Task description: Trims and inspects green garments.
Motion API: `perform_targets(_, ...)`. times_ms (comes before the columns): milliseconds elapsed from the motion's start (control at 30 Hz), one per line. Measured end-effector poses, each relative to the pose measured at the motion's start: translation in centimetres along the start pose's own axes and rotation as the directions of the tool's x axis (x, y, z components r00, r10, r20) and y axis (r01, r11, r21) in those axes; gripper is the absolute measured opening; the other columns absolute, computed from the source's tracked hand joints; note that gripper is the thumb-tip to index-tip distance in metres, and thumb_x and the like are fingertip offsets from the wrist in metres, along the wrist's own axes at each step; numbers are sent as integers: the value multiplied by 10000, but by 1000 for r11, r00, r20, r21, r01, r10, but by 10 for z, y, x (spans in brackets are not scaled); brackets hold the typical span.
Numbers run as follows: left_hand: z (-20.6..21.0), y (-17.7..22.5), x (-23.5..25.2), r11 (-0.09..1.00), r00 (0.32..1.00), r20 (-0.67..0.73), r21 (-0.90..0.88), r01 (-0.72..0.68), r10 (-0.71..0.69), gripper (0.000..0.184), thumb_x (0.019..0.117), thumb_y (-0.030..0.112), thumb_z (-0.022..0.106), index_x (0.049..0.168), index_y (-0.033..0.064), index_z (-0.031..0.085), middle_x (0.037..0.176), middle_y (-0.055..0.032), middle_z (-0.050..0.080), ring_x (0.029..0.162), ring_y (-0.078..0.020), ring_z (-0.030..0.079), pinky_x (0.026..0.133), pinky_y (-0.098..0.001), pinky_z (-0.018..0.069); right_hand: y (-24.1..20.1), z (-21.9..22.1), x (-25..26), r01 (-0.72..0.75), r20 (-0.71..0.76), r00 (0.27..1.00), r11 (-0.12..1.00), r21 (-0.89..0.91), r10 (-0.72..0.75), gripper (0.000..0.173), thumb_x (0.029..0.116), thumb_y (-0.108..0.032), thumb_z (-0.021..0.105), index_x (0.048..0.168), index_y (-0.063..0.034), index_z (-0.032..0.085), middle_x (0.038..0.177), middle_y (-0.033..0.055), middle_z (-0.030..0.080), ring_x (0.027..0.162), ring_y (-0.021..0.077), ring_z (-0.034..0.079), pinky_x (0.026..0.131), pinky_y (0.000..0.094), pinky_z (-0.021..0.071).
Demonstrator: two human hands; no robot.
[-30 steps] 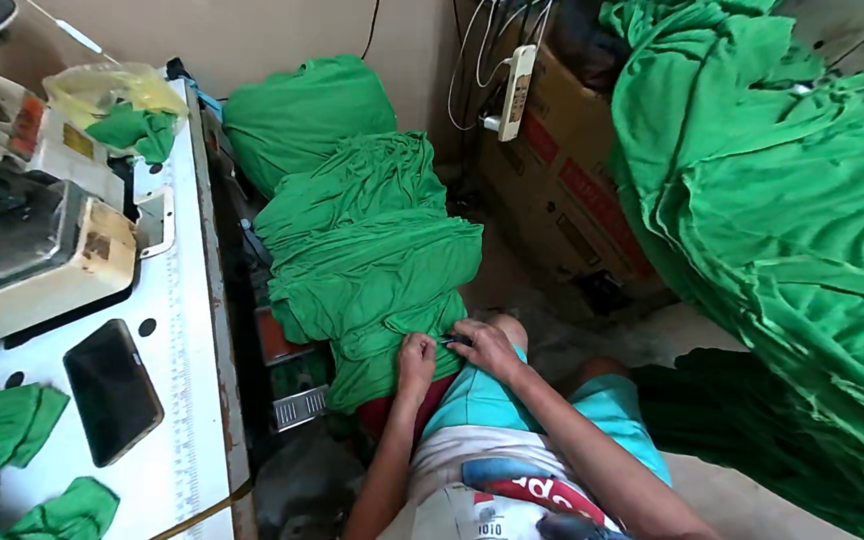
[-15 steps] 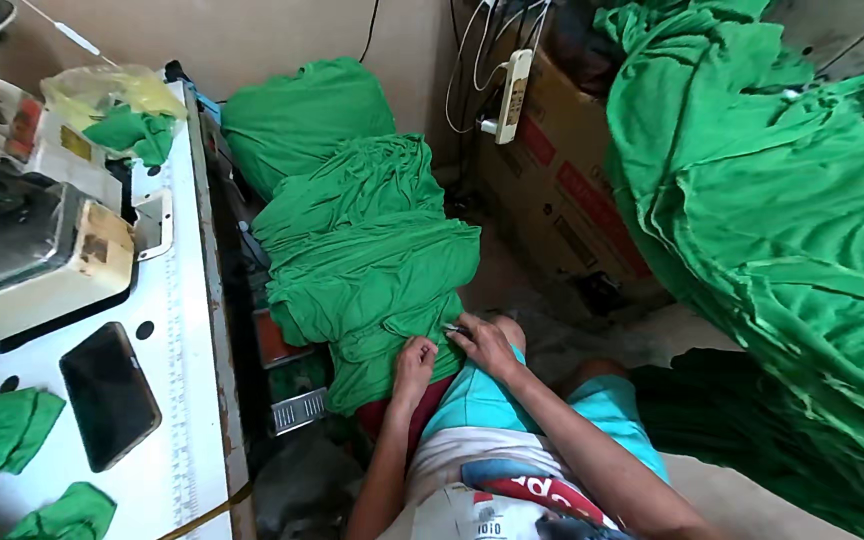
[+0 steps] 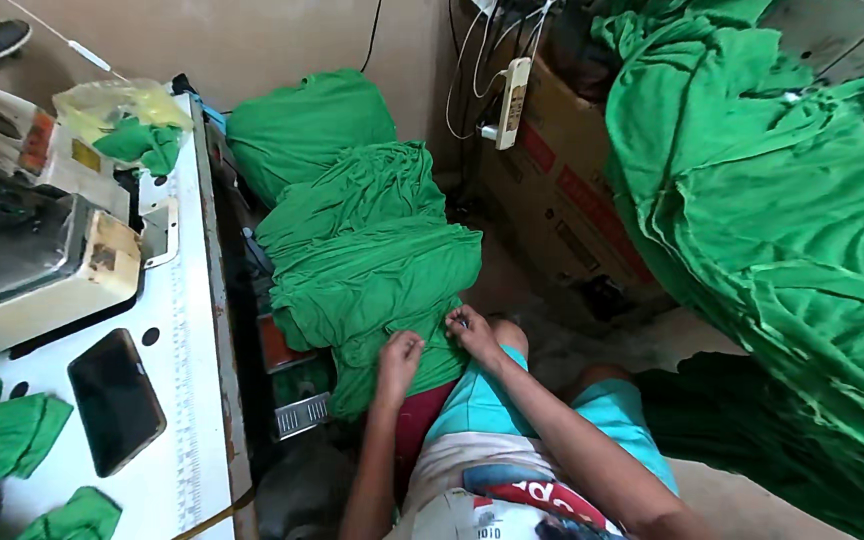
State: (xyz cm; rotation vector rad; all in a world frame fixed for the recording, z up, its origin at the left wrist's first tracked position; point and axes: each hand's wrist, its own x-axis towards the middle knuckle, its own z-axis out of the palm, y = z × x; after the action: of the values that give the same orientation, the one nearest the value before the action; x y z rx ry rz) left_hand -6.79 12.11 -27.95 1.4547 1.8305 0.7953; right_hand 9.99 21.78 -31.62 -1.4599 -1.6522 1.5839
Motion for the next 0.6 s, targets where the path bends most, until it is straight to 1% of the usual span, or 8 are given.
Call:
perform_targets(67, 29, -1, 12, 996, 997, 53, 52, -66, 63, 258, 1022, 124, 572, 1198, -18, 695, 1183, -207, 665, 1005, -273, 683, 923, -406, 558, 0, 0, 5, -106, 89, 989, 989, -105, 115, 310, 1082, -173, 468, 1287, 45, 548, 1085, 197, 652, 890, 254, 650, 829, 427, 537)
perform_targets(133, 46, -7, 19, 983, 993, 118, 180, -42, 21, 246, 1023, 110, 561, 1166, -22, 711, 1217, -213, 657, 1106, -316, 664, 1003, -437, 526, 1, 0, 10, -144, 134, 976, 972, -186, 170, 334, 1098, -199, 434, 1315, 35, 534, 1118, 210, 645, 955, 280, 651, 886, 449, 526)
perform_targets(233, 44, -8, 23, 977, 990, 123, 211, 41, -68, 272, 1056, 119, 499, 1180, -37, 685, 1222, -213, 671, 1130, -327, 670, 1021, -464, 515, -3, -2, 12, -168, 166, 964, 960, -222, 207, 346, 1115, -214, 395, 1345, 16, 514, 1133, 202, 640, 947, 270, 653, 876, 439, 528)
perform_targets(300, 36, -12, 24, 991, 986, 122, 86, 107, -117, 270, 1068, 95, 463, 1206, -59, 636, 1170, -213, 682, 1061, -300, 694, 981, -445, 547, -2, -2, 12, -170, 176, 962, 962, -214, 209, 338, 1117, -214, 388, 1341, 7, 511, 1125, 194, 637, 929, 260, 652, 855, 432, 533)
perform_targets(400, 33, -24, 23, 995, 991, 105, -45, 91, -86, 257, 1067, 84, 451, 1194, -73, 610, 1110, -214, 680, 995, -278, 703, 930, -427, 571, 0, 1, 13, -172, 179, 963, 970, -172, 203, 336, 1116, -208, 395, 1336, 19, 510, 1122, 197, 635, 939, 258, 653, 853, 426, 538)
perform_targets(500, 40, -24, 21, 996, 995, 101, 91, -20, 11, 271, 1048, 144, 529, 1198, -40, 661, 1191, -215, 660, 1051, -299, 678, 960, -435, 542, 1, 0, 12, -172, 175, 964, 972, -161, 199, 321, 1113, -203, 407, 1318, 18, 516, 1099, 188, 634, 923, 248, 648, 840, 414, 539)
perform_targets(533, 42, -21, 21, 984, 992, 127, 173, -35, 13, 289, 1043, 163, 552, 1229, -20, 676, 1247, -216, 645, 1117, -316, 661, 1004, -444, 528, 1, 0, 12, -166, 175, 965, 973, -162, 194, 310, 1109, -196, 414, 1308, 15, 522, 1086, 180, 632, 909, 241, 644, 830, 406, 539)
perform_targets(600, 44, -10, 24, 958, 987, 157, 286, -12, -34, 279, 1050, 148, 529, 1218, -4, 693, 1272, -211, 643, 1202, -338, 628, 1059, -461, 491, 2, 0, 12, -153, 175, 967, 973, -170, 183, 298, 1103, -185, 421, 1296, 14, 532, 1065, 169, 632, 886, 233, 638, 815, 400, 534)
